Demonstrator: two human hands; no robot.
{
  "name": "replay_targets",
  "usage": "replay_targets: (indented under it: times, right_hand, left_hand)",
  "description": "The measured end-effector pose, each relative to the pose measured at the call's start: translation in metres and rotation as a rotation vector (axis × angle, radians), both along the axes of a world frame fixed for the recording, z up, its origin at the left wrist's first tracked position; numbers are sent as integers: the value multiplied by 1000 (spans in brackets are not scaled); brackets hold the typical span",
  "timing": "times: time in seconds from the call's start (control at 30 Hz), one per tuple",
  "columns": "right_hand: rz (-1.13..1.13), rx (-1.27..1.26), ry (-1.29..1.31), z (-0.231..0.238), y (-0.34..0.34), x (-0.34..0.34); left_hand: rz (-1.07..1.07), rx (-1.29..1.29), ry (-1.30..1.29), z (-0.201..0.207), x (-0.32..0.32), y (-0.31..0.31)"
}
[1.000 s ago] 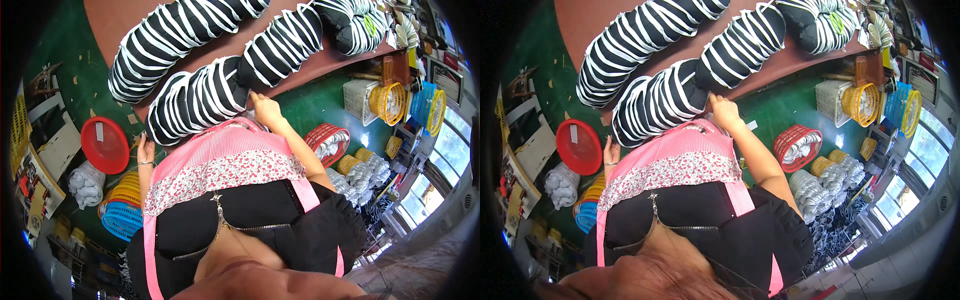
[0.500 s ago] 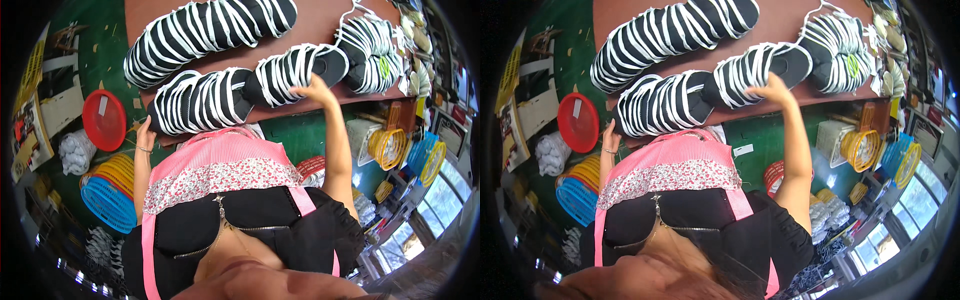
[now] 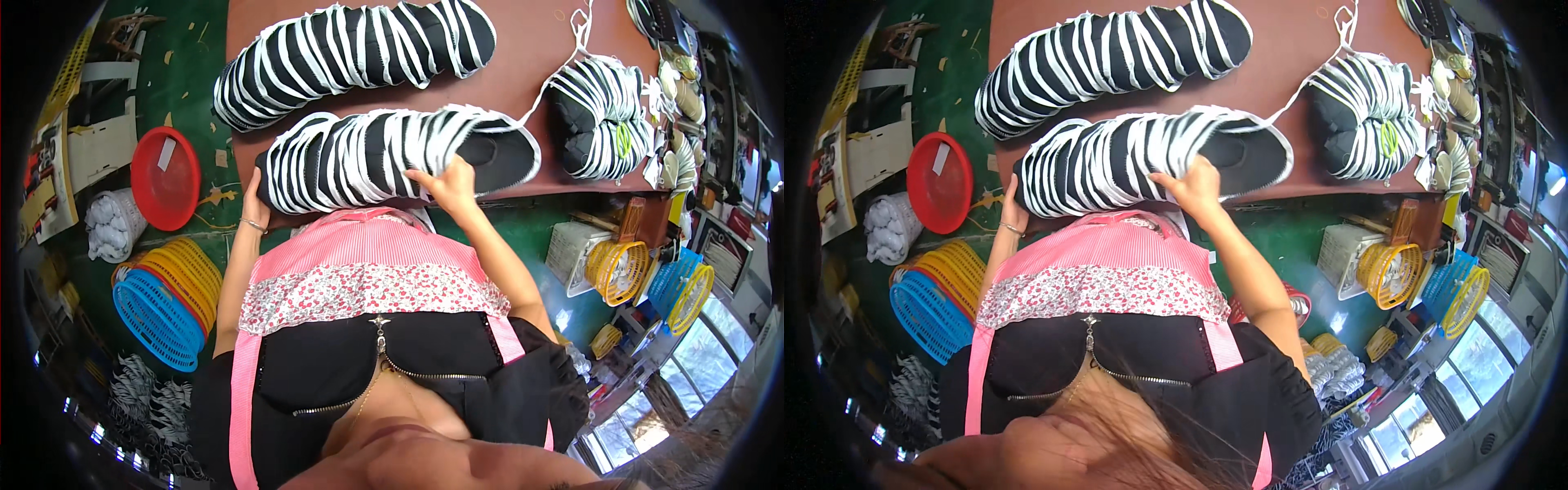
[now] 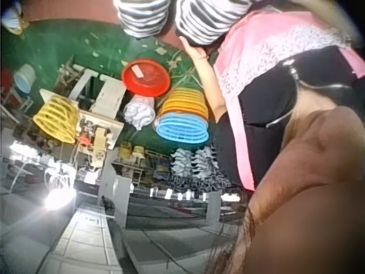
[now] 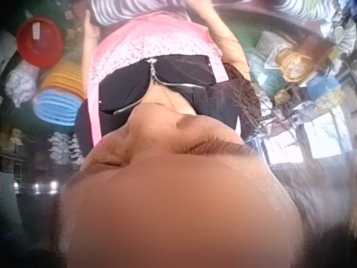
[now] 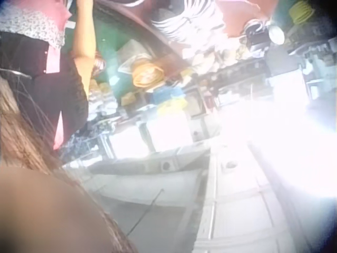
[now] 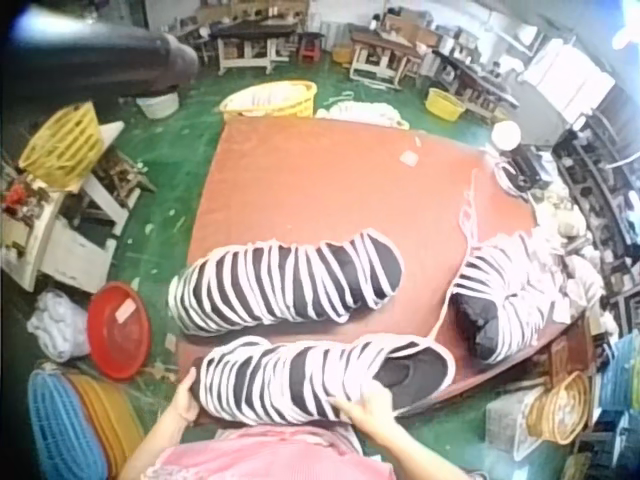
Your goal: The recorder bundles stacks of shoe components using rubber bands and ties them together with white ribbon/cord.
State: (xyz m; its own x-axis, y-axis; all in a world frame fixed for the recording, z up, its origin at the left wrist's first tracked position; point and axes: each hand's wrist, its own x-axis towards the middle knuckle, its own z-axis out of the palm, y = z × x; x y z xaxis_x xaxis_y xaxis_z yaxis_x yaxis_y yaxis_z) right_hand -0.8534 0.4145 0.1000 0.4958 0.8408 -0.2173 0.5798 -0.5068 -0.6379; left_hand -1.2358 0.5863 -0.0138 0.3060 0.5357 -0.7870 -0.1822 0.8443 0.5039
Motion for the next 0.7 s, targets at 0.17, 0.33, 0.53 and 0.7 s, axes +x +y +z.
replay_targets:
  times: [0.17, 0.33, 0.53, 0.7]
  right_hand:
    - [57, 89, 466, 20, 20, 3]
    - [19, -141, 649, -20, 23, 35]
    - [-294, 85, -160, -5, 22, 53]
    - [57, 307, -390, 28, 119, 43]
  left_hand:
    - [37, -38, -91, 4, -9, 14]
    - [165, -52, 246, -25, -21, 22]
    - [743, -187, -125, -62, -116, 46]
    - [1070, 233, -118, -61, -138, 132]
